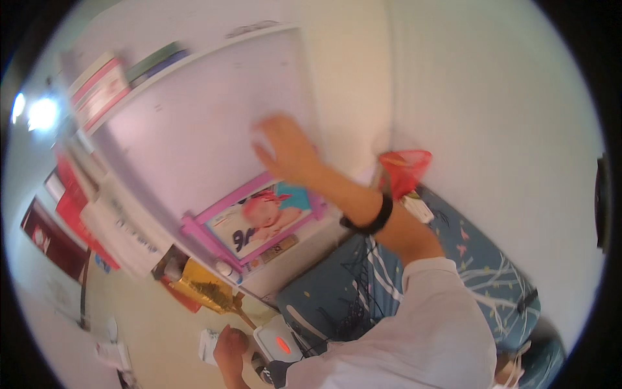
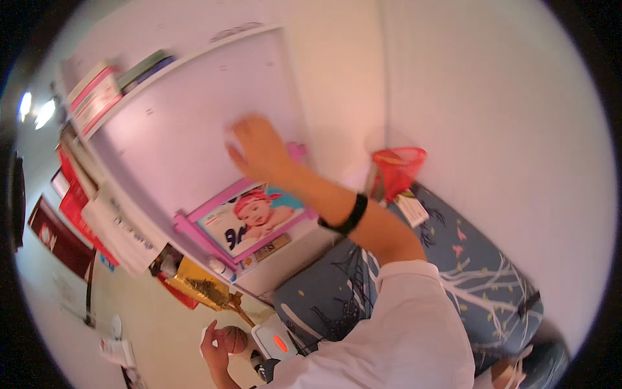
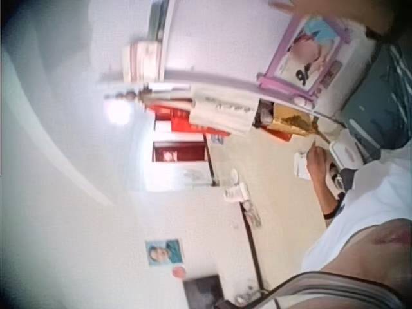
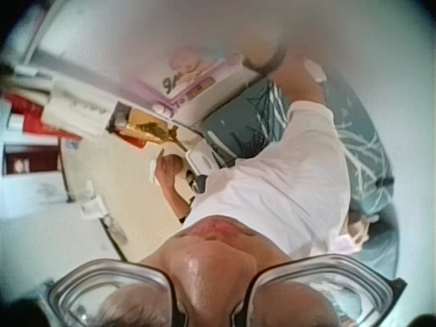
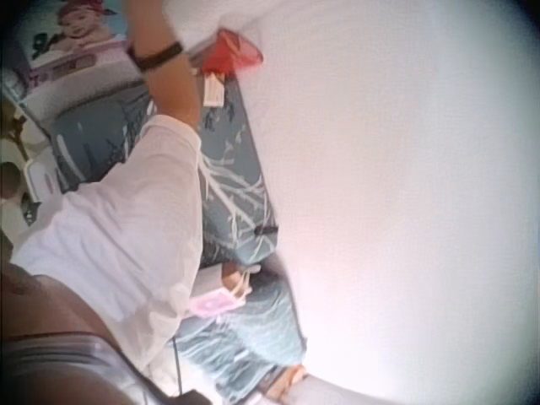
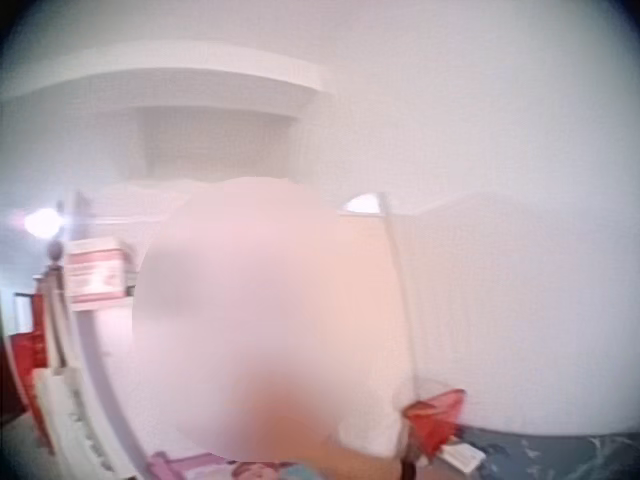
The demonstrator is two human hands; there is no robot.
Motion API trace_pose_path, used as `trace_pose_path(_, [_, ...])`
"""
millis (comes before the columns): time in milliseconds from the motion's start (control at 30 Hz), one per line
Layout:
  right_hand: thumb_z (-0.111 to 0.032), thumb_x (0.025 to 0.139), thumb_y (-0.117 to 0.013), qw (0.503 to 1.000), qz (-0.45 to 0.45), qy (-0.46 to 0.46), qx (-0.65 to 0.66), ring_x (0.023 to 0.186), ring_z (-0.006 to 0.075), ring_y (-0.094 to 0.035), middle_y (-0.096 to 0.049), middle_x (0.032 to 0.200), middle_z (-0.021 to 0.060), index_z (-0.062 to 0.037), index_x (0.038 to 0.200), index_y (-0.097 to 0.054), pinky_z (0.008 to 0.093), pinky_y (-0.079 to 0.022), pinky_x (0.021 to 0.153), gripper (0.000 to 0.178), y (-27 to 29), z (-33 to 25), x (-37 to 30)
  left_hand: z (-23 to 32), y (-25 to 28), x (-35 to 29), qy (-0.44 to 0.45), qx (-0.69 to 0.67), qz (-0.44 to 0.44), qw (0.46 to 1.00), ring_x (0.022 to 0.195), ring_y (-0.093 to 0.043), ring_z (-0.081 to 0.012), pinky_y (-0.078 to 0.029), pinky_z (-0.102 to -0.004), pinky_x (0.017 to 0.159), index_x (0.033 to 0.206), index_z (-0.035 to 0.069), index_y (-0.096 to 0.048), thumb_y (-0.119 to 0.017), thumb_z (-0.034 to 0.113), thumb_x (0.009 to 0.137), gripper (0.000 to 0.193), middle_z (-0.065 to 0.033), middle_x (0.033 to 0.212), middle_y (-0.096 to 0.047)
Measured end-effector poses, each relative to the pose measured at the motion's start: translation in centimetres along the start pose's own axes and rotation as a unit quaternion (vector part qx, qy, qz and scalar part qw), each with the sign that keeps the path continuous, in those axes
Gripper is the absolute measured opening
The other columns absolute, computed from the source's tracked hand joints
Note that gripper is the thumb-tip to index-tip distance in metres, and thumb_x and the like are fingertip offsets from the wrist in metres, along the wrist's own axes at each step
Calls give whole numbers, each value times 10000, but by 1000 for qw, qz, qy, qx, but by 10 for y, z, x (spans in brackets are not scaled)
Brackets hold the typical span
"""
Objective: The person washes a small cloth in a bathroom sink, then walks into a living room and places several boxes of medicine and a tube onto a white shelf.
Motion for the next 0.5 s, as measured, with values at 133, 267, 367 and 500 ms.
trace_pose_path(133, [-143,746,-746,979,-185,-60,-66,1016,398,-553,-592,1014,187,-25,1045,-606,530,-415,964,351,57,34,-199,-4,-11,12,-41,49,-40,997,781,-656,-179,-522,-310,765,1261,18,-607,-529,-16,914,358,-85,827,-679])
trace_pose_path(267, [-280,763,-756,868,-224,-312,-313,1174,388,-480,-527,1188,219,-38,1118,-605,569,-335,1059,455,165,112,-369,10,-10,21,-8,28,-32,999,764,-650,-206,-517,-325,761,1252,25,-626,-545,-27,871,393,-101,831,-680])
trace_pose_path(367, [-437,772,-742,748,-272,-337,-502,1237,383,-439,-488,1265,228,-54,1287,-550,546,-301,1084,670,250,137,-423,32,-25,30,-35,63,-64,995,777,-653,-194,-518,-322,759,1266,26,-612,-526,-18,906,373,-97,839,-685])
trace_pose_path(500, [-471,778,-735,701,-318,-440,-463,1220,377,-461,-510,1249,210,-76,1376,-504,530,-287,1103,753,324,159,-482,58,-51,40,-39,79,-93,992,783,-656,-188,-519,-318,759,1278,23,-600,-526,6,941,345,-103,847,-685])
Point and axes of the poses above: each hand's wrist, its own x-axis towards the middle knuckle, its own y-axis out of the back of the hand, z = x × y, the point moved 8 cm from there along x, towards the middle knuckle
